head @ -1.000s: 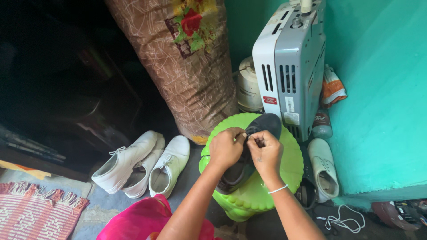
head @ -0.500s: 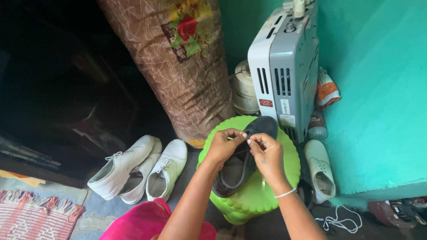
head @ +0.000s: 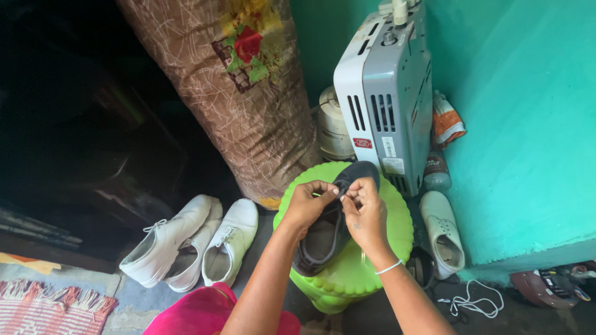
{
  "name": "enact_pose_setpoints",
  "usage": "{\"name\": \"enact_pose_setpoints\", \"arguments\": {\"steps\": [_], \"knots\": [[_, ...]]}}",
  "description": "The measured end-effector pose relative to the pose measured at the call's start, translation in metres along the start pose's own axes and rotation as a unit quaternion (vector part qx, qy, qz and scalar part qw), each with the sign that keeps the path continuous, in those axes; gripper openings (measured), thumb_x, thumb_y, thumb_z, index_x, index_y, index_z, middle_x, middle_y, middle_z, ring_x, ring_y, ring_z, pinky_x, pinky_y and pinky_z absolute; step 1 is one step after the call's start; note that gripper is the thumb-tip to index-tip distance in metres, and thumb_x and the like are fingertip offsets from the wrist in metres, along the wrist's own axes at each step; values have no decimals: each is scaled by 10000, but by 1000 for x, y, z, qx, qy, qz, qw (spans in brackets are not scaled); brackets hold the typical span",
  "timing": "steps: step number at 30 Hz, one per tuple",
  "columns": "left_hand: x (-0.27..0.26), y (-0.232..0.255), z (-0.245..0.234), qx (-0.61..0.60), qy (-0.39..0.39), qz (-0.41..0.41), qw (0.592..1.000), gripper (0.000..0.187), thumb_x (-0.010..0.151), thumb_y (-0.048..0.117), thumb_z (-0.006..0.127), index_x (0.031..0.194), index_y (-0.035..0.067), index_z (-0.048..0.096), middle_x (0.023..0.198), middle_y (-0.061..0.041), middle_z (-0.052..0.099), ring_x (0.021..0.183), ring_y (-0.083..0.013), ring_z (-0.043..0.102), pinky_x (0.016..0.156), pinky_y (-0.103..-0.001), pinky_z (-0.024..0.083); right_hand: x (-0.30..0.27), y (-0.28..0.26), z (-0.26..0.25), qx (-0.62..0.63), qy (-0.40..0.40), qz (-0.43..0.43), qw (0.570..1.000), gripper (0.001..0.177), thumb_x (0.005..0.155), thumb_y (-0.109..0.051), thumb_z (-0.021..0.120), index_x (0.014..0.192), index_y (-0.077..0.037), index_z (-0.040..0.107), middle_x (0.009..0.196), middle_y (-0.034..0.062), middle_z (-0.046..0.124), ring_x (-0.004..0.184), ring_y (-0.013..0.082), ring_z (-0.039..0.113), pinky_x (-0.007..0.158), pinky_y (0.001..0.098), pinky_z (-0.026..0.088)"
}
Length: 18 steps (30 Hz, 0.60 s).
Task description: The person removes the laces from a white shoe and then re-laces it. They then pick up a black shoe, remove its laces, and re-lace it. The shoes are handled one at a time on a green stool.
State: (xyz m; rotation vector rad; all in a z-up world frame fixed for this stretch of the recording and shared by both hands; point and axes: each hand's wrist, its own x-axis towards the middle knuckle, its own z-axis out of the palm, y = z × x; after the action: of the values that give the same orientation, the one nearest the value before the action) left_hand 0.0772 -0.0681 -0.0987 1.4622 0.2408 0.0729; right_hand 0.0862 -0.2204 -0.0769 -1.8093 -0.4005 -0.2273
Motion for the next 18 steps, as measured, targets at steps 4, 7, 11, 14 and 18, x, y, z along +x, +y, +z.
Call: {"name": "enact_pose_setpoints", "arguments": {"steps": [4,7,11,14,18], "knots": [[-2,0,1,18,21,77,997,133,937,134,720,976,8,734,865,-36,704,772,-80,602,706,-243,493,9,-5,-9,-17,-57,-4,998,235,868,41,701,1043,-28,560,783,51,674,666,96,648,619,248,524],[-1,14,-9,-30,51,107,993,110,990,145,599,1043,61,645,936,-68,737,764,-104,636,657,-258,477,20,-10,-25,-33,-94,34,994,231,860,29,720,1049,-28,601,812,67,715,702,127,680,645,273,542],[-5,55,-52,-189,113,79,972,122,1042,246,501,1057,125,505,974,-124,775,720,-169,695,598,-300,501,29,-19,-44,-92,-47,-71,992,222,841,41,724,1036,-17,636,908,70,746,831,148,739,764,281,572],[-26,86,-92,-240,192,163,937,157,1058,280,527,1090,126,517,957,-123,738,740,-178,697,610,-326,539,32,-30,-54,-92,-54,-98,989,163,857,15,723,1001,-14,652,914,75,741,844,153,742,778,284,575],[-57,113,-139,-262,298,252,883,160,1108,278,546,1156,127,524,911,-78,679,752,-163,650,668,-308,537,32,-49,-60,-138,-85,-92,982,123,860,-52,744,971,-25,697,866,82,753,800,173,746,744,298,569]]}}
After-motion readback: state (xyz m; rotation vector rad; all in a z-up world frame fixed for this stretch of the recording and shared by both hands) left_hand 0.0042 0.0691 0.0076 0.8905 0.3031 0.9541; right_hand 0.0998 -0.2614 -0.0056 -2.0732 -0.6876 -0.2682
